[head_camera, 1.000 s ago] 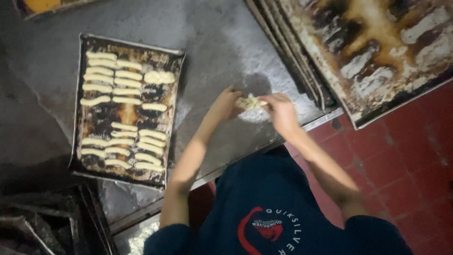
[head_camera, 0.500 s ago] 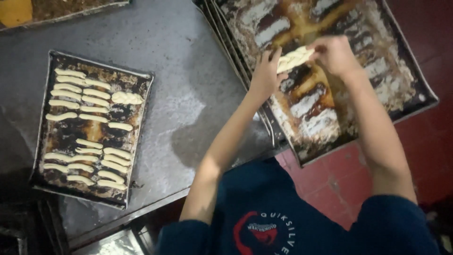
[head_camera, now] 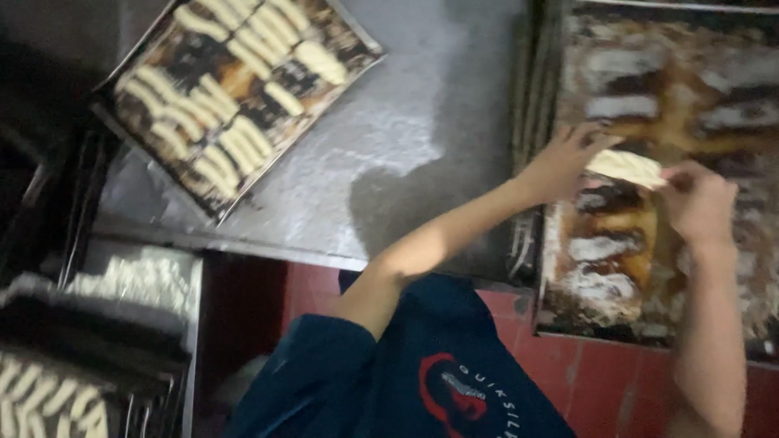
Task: Braiding pieces of dough into loaves and placing them on baking trays in a bakery.
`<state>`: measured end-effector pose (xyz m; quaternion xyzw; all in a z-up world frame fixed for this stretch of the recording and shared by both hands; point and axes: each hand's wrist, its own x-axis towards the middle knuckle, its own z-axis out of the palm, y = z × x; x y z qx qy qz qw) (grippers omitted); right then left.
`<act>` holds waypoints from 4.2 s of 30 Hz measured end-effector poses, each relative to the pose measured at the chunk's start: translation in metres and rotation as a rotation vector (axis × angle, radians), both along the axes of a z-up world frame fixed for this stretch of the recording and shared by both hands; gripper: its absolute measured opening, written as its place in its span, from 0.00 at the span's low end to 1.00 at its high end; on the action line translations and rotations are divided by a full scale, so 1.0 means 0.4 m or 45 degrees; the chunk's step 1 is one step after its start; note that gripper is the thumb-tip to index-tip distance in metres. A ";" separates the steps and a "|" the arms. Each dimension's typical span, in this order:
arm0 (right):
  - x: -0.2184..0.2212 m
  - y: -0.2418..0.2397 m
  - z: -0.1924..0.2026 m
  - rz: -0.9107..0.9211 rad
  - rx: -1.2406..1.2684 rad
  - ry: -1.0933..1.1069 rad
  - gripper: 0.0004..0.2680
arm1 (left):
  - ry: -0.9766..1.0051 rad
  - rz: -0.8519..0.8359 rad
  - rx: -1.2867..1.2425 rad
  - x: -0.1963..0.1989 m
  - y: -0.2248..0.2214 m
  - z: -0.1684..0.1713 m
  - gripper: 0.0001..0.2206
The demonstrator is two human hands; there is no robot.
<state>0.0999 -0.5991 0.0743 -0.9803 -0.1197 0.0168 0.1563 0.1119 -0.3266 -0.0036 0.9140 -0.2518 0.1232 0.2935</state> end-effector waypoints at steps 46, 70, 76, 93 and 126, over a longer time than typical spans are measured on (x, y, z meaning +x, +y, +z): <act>0.398 2.143 -0.285 0.202 0.314 0.537 0.10 | 0.868 1.129 -0.599 -0.018 1.736 -0.088 0.17; -0.186 1.289 -0.090 -0.183 1.161 0.550 0.09 | 0.713 0.157 -0.802 -0.396 1.095 -0.084 0.08; -0.152 1.247 -0.242 -0.054 0.742 0.484 0.21 | 0.952 0.740 0.158 -0.395 1.075 -0.065 0.17; -0.205 1.051 -0.265 -0.129 1.737 0.527 0.14 | 0.842 0.802 -0.016 -0.494 1.117 -0.037 0.14; -0.370 1.240 -0.212 0.011 1.270 0.508 0.16 | 1.134 0.713 -1.325 -0.571 1.117 -0.040 0.14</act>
